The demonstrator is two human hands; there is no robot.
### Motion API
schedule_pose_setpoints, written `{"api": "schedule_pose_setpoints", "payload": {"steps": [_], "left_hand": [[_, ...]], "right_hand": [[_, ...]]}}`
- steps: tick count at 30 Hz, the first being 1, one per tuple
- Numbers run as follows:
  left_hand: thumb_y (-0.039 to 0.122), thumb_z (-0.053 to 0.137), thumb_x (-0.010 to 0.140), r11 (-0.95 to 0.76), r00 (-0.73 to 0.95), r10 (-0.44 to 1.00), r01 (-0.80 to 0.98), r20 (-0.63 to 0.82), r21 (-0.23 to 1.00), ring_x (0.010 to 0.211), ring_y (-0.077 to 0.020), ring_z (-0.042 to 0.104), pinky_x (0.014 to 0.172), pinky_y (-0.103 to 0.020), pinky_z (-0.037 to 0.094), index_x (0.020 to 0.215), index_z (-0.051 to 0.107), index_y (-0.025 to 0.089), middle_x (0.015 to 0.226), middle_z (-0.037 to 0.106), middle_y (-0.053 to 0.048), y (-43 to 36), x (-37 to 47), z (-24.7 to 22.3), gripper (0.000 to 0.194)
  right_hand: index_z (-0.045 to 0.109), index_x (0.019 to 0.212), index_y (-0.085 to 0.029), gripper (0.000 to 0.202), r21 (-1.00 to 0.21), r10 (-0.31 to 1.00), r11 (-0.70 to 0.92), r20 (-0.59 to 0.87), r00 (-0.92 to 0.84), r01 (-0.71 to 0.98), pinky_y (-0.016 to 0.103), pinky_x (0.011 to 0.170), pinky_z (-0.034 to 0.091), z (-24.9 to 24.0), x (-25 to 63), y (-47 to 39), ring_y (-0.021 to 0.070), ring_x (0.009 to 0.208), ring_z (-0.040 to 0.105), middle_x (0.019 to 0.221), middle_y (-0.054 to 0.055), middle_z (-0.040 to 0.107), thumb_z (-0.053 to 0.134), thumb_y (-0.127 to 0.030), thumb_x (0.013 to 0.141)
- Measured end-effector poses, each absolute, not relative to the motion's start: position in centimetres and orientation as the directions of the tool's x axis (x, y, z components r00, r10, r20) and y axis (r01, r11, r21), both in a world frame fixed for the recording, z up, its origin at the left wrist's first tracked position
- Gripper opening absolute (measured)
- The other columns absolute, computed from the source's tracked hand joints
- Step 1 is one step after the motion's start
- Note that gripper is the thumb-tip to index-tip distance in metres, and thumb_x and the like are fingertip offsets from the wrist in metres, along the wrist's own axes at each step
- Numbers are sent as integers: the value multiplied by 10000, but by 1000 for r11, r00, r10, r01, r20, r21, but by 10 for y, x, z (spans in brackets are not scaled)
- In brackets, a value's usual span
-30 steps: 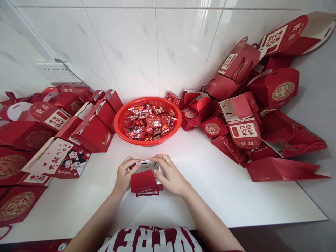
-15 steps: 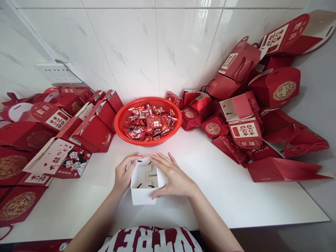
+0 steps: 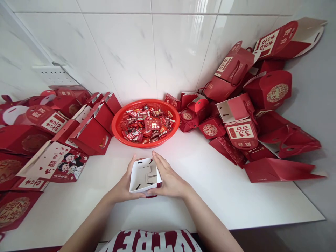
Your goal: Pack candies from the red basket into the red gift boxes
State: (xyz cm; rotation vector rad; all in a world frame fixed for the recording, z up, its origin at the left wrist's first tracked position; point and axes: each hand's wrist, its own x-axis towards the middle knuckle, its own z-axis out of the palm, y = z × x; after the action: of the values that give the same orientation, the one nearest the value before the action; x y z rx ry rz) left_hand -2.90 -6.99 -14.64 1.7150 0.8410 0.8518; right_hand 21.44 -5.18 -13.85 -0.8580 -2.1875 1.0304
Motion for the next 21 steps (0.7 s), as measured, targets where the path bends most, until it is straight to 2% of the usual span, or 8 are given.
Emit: {"api": "schedule_pose_setpoints", "payload": {"steps": [3, 6, 9, 12, 17, 21], "left_hand": [[287, 867, 670, -220, 468, 871, 101, 148, 970, 1435, -381, 332, 1128, -660, 304, 1516, -188, 445, 1564, 298, -133, -69, -19, -155, 1361], [289, 876, 648, -230, 441, 878, 49, 186, 972, 1421, -388, 354, 1113, -670, 319, 1521, -131, 463, 1545, 332, -124, -63, -13, -162, 1344], [292, 888, 619, -256, 427, 879, 44, 213, 966, 1395, -392, 387, 1104, -646, 339, 1543, -28, 400, 1516, 362, -149, -51, -13, -167, 1305], [283, 892, 592, -291, 442, 865, 54, 238, 955, 1340, -378, 451, 1076, -576, 399, 1535, 88, 306, 1457, 418, -172, -33, -16, -167, 1240], [274, 896, 577, -381, 452, 838, 87, 305, 920, 1300, -351, 482, 1073, -519, 411, 1390, 337, 234, 1391, 484, -157, -10, -15, -158, 988], [284, 892, 593, -380, 452, 840, 99, 299, 920, 1271, -354, 501, 1040, -520, 434, 1369, 348, 216, 1375, 498, -170, -6, -13, -153, 949]], "right_hand": [[-106, 1579, -251, 1310, -830, 773, 494, 284, -567, 258, 542, 1218, 181, -153, 208, -49, 328, 1521, 43, 1651, 140, 4, 830, -523, 704], [-104, 1577, -268, 1300, -864, 787, 482, 354, -505, 146, 557, 1206, 195, -169, 201, -46, 344, 1510, 97, 1640, 146, 18, 802, -593, 702], [-128, 1567, -294, 1282, -906, 807, 421, 357, -471, 36, 548, 1182, 257, -181, 197, -40, 331, 1468, 245, 1581, 160, 186, 778, -618, 719], [-93, 1570, -296, 1299, -918, 823, 395, 337, -457, 33, 541, 1167, 285, -186, 197, -31, 320, 1404, 356, 1472, 152, 335, 823, -571, 692], [-32, 1569, -273, 1290, -927, 851, 365, 298, -433, 79, 533, 1133, 347, -187, 198, -14, 325, 1396, 365, 1486, 170, 321, 836, -582, 666], [23, 1563, -289, 1244, -931, 867, 355, 295, -402, 83, 531, 1123, 369, -188, 197, -11, 322, 1393, 379, 1489, 162, 329, 837, -577, 667]]}}
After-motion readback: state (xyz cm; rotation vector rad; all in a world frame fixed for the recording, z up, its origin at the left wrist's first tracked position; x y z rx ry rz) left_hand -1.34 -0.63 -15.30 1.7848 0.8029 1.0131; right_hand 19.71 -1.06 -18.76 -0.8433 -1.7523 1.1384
